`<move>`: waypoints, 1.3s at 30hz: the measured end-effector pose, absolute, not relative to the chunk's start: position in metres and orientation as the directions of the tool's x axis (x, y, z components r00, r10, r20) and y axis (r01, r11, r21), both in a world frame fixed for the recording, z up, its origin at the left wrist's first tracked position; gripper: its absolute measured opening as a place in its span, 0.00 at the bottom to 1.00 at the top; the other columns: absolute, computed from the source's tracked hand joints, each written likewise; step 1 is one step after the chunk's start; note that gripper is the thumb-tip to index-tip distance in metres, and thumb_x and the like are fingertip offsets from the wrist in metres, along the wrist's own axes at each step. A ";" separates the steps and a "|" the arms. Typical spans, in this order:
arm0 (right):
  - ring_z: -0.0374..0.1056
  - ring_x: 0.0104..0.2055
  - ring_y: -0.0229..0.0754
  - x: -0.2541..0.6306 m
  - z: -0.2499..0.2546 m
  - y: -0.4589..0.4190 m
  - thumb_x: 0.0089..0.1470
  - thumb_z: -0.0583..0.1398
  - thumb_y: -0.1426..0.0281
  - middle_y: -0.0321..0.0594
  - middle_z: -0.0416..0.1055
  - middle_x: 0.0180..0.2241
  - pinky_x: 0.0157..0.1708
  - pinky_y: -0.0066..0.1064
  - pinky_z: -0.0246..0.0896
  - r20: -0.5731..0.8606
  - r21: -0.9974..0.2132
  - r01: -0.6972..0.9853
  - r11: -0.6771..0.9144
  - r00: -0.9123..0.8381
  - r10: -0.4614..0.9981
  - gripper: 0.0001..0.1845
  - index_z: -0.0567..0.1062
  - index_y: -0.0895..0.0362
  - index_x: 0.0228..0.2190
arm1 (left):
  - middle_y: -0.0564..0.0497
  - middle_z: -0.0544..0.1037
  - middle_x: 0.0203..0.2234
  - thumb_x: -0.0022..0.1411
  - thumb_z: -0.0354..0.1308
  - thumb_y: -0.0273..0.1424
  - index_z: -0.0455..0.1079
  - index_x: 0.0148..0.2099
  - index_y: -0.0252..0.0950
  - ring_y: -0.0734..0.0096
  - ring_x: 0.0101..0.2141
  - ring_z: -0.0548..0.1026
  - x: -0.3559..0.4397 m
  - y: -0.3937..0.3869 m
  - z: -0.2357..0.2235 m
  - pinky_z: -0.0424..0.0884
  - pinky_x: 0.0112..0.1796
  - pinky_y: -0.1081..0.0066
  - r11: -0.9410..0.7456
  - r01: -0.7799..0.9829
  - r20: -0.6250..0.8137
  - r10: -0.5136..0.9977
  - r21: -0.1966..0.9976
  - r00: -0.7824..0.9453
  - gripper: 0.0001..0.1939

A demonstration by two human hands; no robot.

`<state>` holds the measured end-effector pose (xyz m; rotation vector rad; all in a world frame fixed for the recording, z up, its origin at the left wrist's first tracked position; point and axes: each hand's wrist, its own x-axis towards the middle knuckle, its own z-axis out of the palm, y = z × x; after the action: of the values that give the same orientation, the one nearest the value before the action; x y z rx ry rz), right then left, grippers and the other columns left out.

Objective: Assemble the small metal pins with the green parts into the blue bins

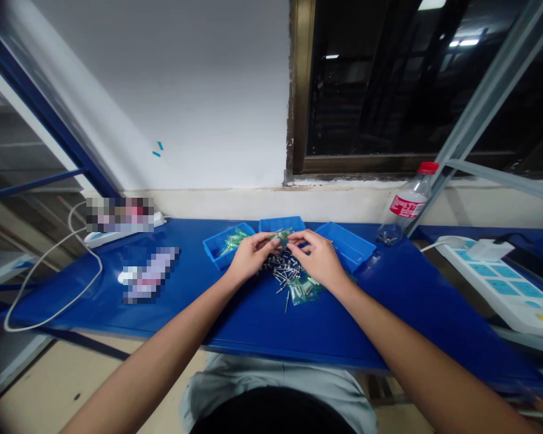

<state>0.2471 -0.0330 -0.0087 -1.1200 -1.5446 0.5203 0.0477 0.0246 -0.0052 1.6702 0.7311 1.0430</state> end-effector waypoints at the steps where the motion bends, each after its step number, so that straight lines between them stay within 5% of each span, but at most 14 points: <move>1: 0.76 0.43 0.47 0.248 -0.009 -0.032 0.58 0.67 0.61 0.45 0.78 0.43 0.42 0.40 0.77 0.507 -0.817 0.374 0.439 0.103 0.856 0.16 0.79 0.54 0.46 | 0.42 0.85 0.41 0.63 0.67 0.45 0.78 0.51 0.33 0.62 0.36 0.83 0.048 0.026 -0.005 0.80 0.43 0.62 -0.303 -0.032 0.284 0.845 0.953 0.452 0.22; 5: 0.76 0.45 0.47 0.250 -0.010 -0.029 0.55 0.70 0.60 0.46 0.78 0.45 0.46 0.41 0.76 0.446 -0.875 0.256 0.410 0.101 0.889 0.28 0.74 0.54 0.54 | 0.47 0.83 0.34 0.60 0.70 0.43 0.76 0.53 0.32 0.68 0.33 0.80 0.049 0.024 -0.003 0.78 0.40 0.67 -0.295 -0.100 0.305 0.821 0.950 0.483 0.25; 12: 0.77 0.36 0.45 0.250 -0.011 -0.026 0.50 0.72 0.58 0.40 0.79 0.34 0.43 0.43 0.78 0.359 -0.933 0.073 0.352 0.138 0.923 0.24 0.77 0.54 0.46 | 0.47 0.83 0.35 0.60 0.71 0.39 0.73 0.52 0.32 0.71 0.33 0.79 0.048 0.025 -0.001 0.77 0.43 0.67 -0.246 -0.138 0.282 0.852 0.959 0.441 0.23; 18: 0.73 0.56 0.52 0.259 -0.012 -0.025 0.54 0.69 0.63 0.47 0.77 0.52 0.58 0.48 0.70 0.500 -0.861 0.176 0.478 0.111 0.859 0.08 0.82 0.53 0.35 | 0.40 0.81 0.51 0.59 0.70 0.34 0.80 0.42 0.33 0.57 0.55 0.78 0.045 0.028 0.000 0.71 0.58 0.57 -0.399 -0.127 0.413 0.800 0.908 0.435 0.11; 26: 0.74 0.47 0.49 0.257 -0.013 -0.028 0.59 0.63 0.66 0.44 0.75 0.43 0.45 0.43 0.75 0.565 -0.798 0.319 0.511 0.103 0.818 0.08 0.83 0.50 0.34 | 0.47 0.85 0.35 0.63 0.61 0.30 0.82 0.42 0.35 0.64 0.35 0.82 0.043 0.026 -0.005 0.77 0.41 0.66 -0.402 0.084 0.327 0.834 0.912 0.444 0.09; 34: 0.74 0.53 0.49 0.249 0.000 -0.038 0.65 0.58 0.68 0.42 0.78 0.48 0.58 0.50 0.68 0.608 -0.720 0.366 0.590 -0.078 0.790 0.13 0.84 0.49 0.37 | 0.40 0.82 0.52 0.62 0.68 0.40 0.81 0.50 0.33 0.55 0.49 0.81 0.045 0.017 0.003 0.77 0.50 0.63 -0.472 0.056 0.353 0.728 0.880 0.588 0.18; 39: 0.75 0.48 0.50 0.250 -0.003 -0.035 0.62 0.63 0.62 0.45 0.77 0.49 0.46 0.45 0.77 0.560 -0.811 0.255 0.527 0.075 0.825 0.09 0.82 0.51 0.41 | 0.41 0.83 0.45 0.66 0.64 0.45 0.79 0.50 0.32 0.57 0.44 0.82 0.046 0.024 -0.002 0.77 0.49 0.61 -0.372 -0.019 0.317 0.762 0.928 0.564 0.21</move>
<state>0.2502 -0.0347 -0.0027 -0.9832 -1.4778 0.5533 0.0462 0.0241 -0.0024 1.7665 0.6160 0.9469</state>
